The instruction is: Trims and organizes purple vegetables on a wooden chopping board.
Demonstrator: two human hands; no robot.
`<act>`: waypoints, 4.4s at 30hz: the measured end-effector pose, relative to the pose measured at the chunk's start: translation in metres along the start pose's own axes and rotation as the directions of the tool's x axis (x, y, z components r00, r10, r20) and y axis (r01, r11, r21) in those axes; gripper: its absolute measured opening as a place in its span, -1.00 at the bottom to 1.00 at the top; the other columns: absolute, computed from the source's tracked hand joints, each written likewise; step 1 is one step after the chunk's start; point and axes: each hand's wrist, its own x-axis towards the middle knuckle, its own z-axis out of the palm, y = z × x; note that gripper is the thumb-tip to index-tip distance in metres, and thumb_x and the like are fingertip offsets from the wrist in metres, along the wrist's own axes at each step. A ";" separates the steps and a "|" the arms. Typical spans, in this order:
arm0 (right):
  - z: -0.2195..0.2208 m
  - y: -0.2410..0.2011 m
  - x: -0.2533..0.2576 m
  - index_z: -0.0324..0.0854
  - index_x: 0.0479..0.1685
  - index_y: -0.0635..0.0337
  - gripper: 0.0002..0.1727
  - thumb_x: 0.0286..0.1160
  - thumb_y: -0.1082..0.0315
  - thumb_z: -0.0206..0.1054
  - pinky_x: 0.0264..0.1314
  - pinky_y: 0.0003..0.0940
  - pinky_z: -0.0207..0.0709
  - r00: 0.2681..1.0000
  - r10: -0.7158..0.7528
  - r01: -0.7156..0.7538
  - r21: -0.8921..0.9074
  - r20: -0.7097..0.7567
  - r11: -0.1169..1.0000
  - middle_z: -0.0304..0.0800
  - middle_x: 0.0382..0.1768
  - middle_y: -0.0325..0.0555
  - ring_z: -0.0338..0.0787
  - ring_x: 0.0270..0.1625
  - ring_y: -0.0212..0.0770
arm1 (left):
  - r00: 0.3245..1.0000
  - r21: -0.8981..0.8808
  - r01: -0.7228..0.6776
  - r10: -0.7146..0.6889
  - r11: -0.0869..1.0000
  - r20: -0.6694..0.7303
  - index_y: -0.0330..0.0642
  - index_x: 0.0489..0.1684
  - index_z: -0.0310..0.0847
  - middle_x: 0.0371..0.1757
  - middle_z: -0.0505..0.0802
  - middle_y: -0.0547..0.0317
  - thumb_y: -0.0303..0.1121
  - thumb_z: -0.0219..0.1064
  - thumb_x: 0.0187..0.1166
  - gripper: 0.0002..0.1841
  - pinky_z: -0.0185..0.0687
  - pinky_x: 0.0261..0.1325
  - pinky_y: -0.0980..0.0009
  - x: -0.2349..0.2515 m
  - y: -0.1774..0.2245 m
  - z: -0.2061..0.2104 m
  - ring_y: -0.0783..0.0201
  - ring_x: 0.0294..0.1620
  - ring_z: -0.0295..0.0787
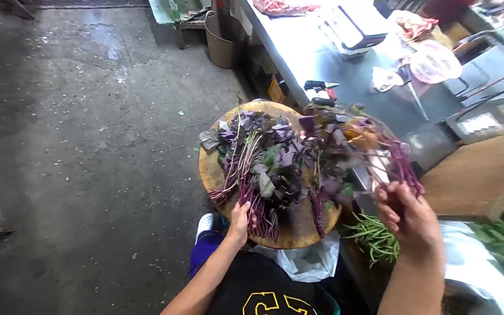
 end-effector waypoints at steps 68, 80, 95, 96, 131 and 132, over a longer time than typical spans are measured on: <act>0.126 0.177 -0.020 0.71 0.10 0.17 -0.66 0.49 0.16 0.44 -0.20 -0.37 0.72 0.941 0.334 -0.313 -0.529 -0.058 0.789 0.82 -0.24 -0.18 0.80 -0.27 -0.37 | 0.958 0.338 -0.266 0.210 0.903 0.193 -0.40 0.53 0.40 0.35 0.73 -0.18 -0.65 0.45 0.22 -0.29 0.68 0.38 0.28 -0.005 0.007 0.027 0.19 0.33 0.73; 0.127 0.159 -0.016 0.57 0.33 0.32 -0.62 0.75 0.23 0.21 0.05 -0.27 0.81 0.935 0.351 -0.343 -0.375 -0.050 0.861 0.81 0.06 0.00 0.87 0.02 -0.22 | 0.942 0.364 -0.305 0.222 0.880 0.252 -0.40 0.57 0.32 0.35 0.71 -0.19 -0.63 0.39 0.26 -0.29 0.71 0.32 0.24 -0.011 0.018 0.023 0.17 0.28 0.75; 0.131 0.143 -0.027 0.30 0.40 0.36 -0.57 0.60 0.51 0.25 -0.14 -0.24 0.87 0.918 0.394 -0.386 -0.305 -0.038 0.871 0.81 0.05 0.06 0.92 -0.20 -0.12 | 0.967 0.299 -0.236 0.192 0.924 0.169 -0.38 0.61 0.24 0.24 0.70 -0.20 -0.65 0.34 0.34 -0.29 0.77 0.00 0.29 -0.016 0.031 0.037 0.18 -0.06 0.80; 0.131 0.143 -0.024 0.31 0.40 0.34 -0.59 0.62 0.51 0.22 -0.18 -0.28 0.86 0.916 0.397 -0.390 -0.350 -0.055 0.852 0.82 0.03 0.02 0.91 -0.24 -0.16 | 0.965 0.337 -0.226 0.164 0.914 0.203 -0.35 0.67 0.18 0.33 0.66 -0.23 -0.65 0.35 0.32 -0.23 0.77 0.09 0.26 -0.015 0.031 0.037 0.15 0.07 0.79; 0.050 -0.039 0.009 0.39 0.22 0.32 -0.67 0.48 0.46 0.11 -0.31 -0.42 0.75 0.976 -0.198 0.154 -0.346 -0.095 0.926 0.77 -0.19 -0.18 0.79 -0.36 -0.33 | 0.935 0.853 -0.280 0.327 0.440 0.138 -0.32 0.82 0.05 0.35 0.73 -0.41 -0.30 0.25 0.71 -0.30 0.53 0.51 -0.16 0.020 0.008 0.008 -0.25 0.41 0.70; 0.049 -0.051 0.008 0.41 0.22 0.31 -0.66 0.47 0.44 0.13 -0.31 -0.43 0.74 0.969 -0.234 0.183 -0.408 -0.078 0.895 0.78 -0.18 -0.17 0.78 -0.37 -0.33 | 0.936 0.859 -0.275 0.326 0.431 0.136 -0.33 0.82 0.03 0.40 0.70 -0.41 -0.30 0.28 0.69 -0.27 0.49 0.55 -0.15 0.022 0.010 0.004 -0.24 0.46 0.66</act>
